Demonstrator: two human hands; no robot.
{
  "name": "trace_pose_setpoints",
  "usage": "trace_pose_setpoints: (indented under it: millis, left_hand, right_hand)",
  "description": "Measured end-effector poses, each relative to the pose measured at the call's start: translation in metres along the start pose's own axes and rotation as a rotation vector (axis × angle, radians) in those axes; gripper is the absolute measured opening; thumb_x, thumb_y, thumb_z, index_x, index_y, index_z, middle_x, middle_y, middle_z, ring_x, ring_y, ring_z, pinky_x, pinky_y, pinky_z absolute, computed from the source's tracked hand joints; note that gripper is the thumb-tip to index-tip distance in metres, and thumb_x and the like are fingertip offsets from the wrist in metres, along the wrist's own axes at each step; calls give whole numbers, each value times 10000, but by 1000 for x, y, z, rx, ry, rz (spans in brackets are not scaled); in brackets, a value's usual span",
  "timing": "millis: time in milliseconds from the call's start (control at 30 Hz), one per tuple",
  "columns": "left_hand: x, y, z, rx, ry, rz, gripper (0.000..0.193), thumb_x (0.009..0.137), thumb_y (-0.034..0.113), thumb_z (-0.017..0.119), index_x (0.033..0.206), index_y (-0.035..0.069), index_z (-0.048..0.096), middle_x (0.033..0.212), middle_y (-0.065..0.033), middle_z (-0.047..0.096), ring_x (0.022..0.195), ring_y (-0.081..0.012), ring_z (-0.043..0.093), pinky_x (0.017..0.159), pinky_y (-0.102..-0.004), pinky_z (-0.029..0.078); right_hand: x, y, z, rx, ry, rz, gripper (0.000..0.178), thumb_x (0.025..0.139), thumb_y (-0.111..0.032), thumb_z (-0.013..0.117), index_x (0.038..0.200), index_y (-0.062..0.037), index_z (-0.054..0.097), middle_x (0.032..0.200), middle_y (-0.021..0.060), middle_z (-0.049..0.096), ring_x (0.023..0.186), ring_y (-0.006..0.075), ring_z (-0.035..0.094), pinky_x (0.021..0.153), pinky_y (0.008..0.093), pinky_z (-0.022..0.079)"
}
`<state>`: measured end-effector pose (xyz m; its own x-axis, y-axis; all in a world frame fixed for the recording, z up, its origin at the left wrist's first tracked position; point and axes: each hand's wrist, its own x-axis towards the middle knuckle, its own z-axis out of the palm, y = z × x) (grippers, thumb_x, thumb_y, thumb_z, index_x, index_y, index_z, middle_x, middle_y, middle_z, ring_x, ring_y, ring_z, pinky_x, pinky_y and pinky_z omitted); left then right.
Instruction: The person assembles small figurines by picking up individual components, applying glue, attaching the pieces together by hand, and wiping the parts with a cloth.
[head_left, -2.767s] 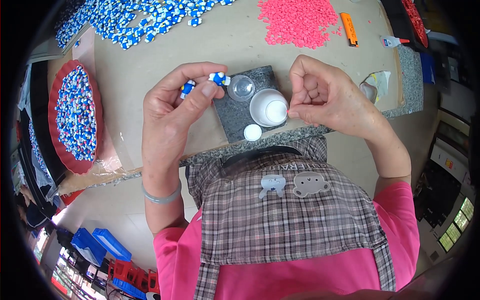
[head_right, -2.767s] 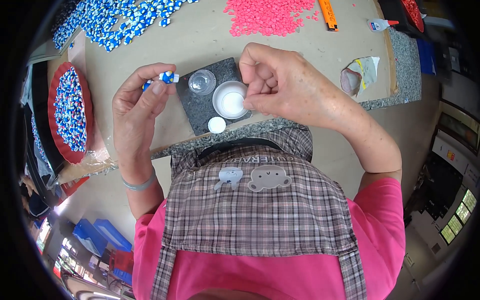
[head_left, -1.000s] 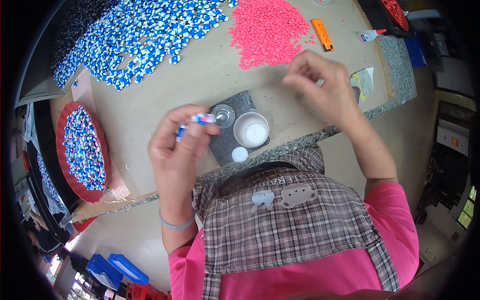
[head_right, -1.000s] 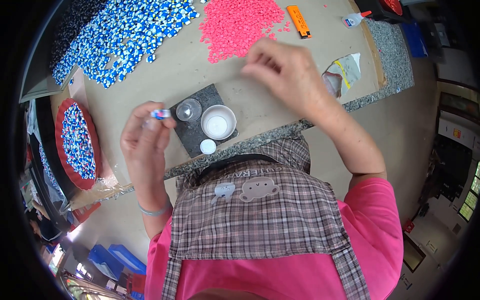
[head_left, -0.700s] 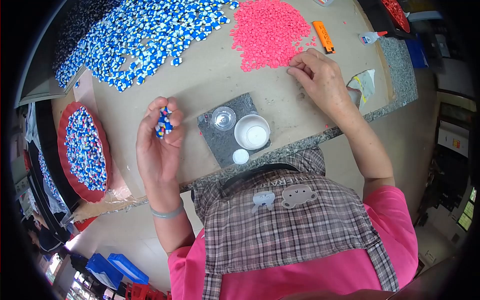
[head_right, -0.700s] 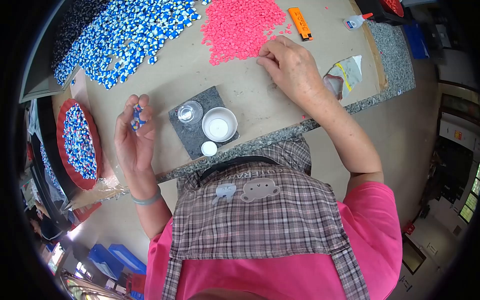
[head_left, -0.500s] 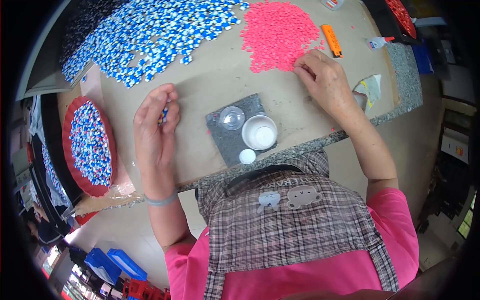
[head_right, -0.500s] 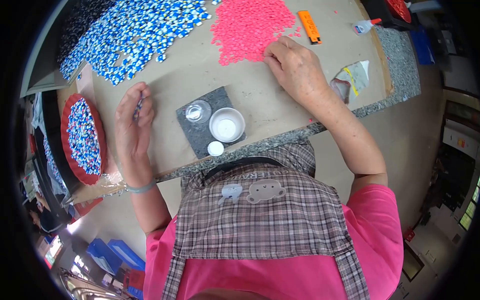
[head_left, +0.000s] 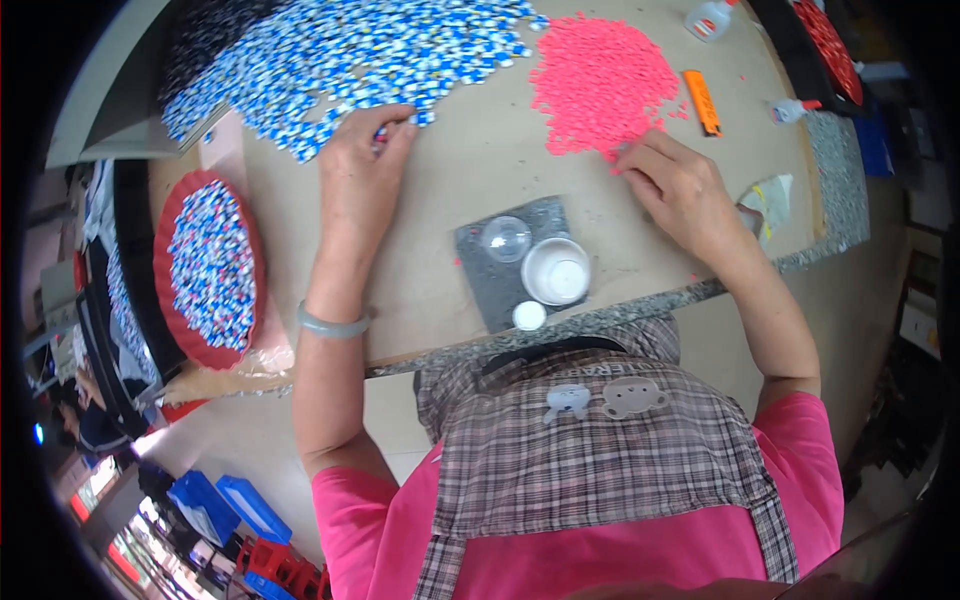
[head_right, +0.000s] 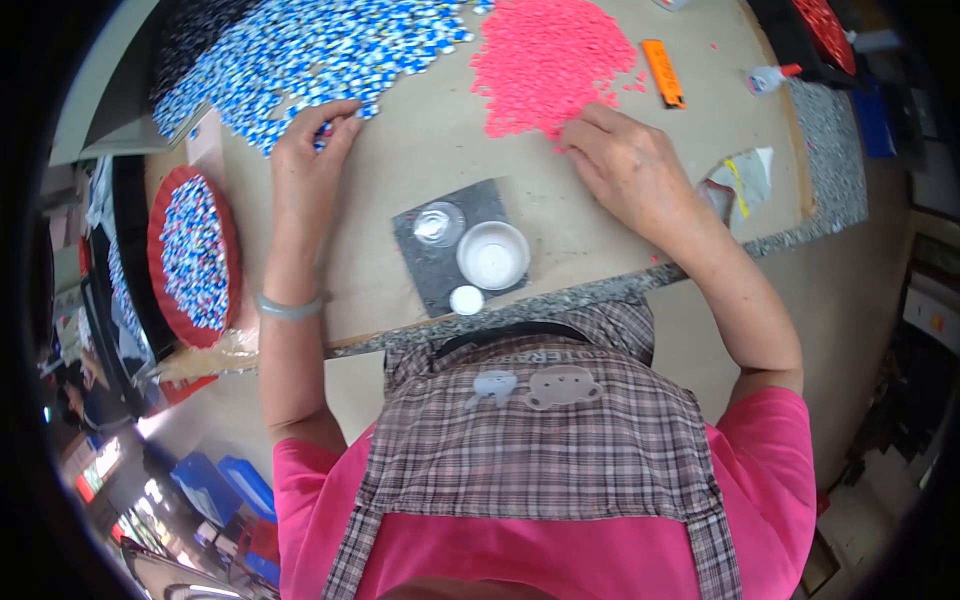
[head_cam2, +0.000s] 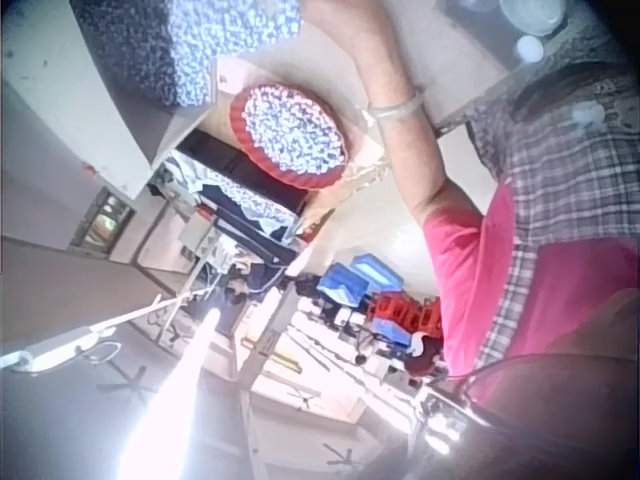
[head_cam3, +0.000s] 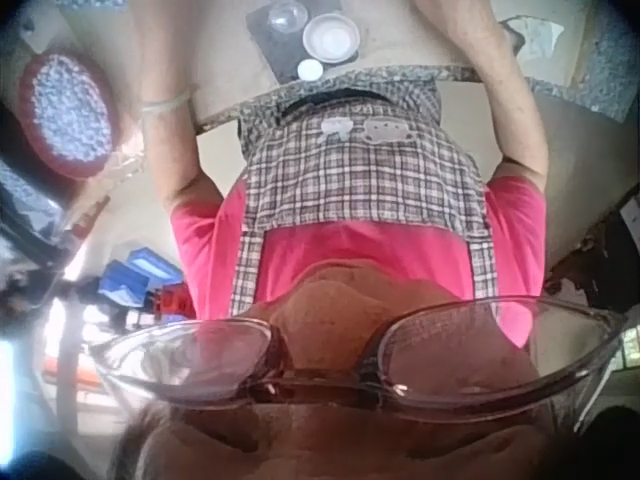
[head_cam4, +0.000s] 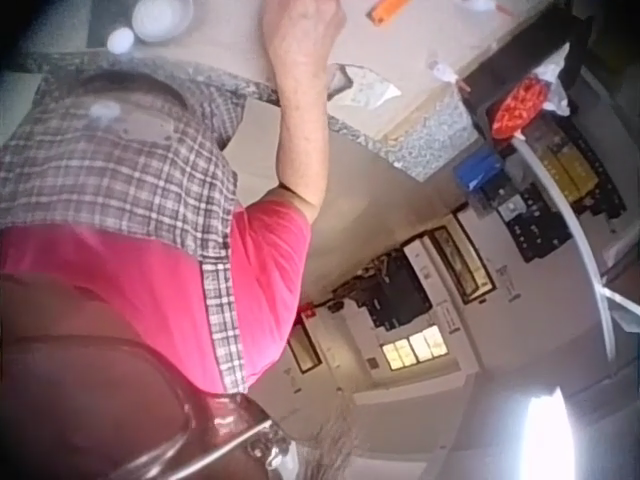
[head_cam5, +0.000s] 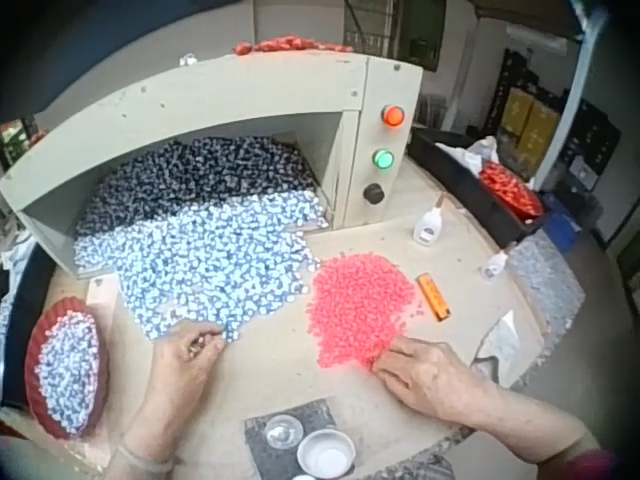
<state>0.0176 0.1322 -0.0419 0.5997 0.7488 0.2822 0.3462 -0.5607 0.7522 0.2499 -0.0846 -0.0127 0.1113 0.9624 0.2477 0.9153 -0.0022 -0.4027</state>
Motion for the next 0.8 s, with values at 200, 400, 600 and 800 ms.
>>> trace_pose_setpoints:
  millis: [200, 400, 600, 800]
  left_hand:
    - [6, 9, 6, 214, -56, 29, 187, 764, 55, 755, 927, -1, 683, 768, -121, 623, 643, -214, 610, 602, -317, 492]
    - [10, 5, 13, 275, -55, 56, 181, 798, 119, 731, 920, -3, 676, 758, -128, 621, 637, -217, 603, 611, -333, 496]
    - [3, 7, -3, 27, -75, -117, 173, 869, 156, 676, 963, 10, 680, 772, -46, 636, 628, -119, 563, 582, -273, 463]
    - [-32, 22, -21, -772, -134, -563, 168, 919, 125, 615, 1049, 27, 654, 810, -20, 628, 554, -16, 402, 480, -173, 289]
  right_hand:
    - [-7, 10, -1, 170, -49, 104, 140, 816, 17, 636, 952, -12, 651, 905, 105, 643, 741, 266, 642, 670, 354, 514]
    - [-9, 9, -2, 182, -86, 52, 139, 819, 5, 649, 956, -10, 666, 932, 107, 652, 824, 259, 660, 732, 341, 531]
    - [-9, 14, 4, 147, -23, -86, 93, 818, -45, 659, 909, -26, 666, 904, 84, 636, 806, 271, 646, 712, 369, 530]
    - [-1, 16, 7, 121, -87, -89, 76, 813, -38, 655, 884, -14, 649, 881, 81, 619, 785, 286, 631, 700, 380, 522]
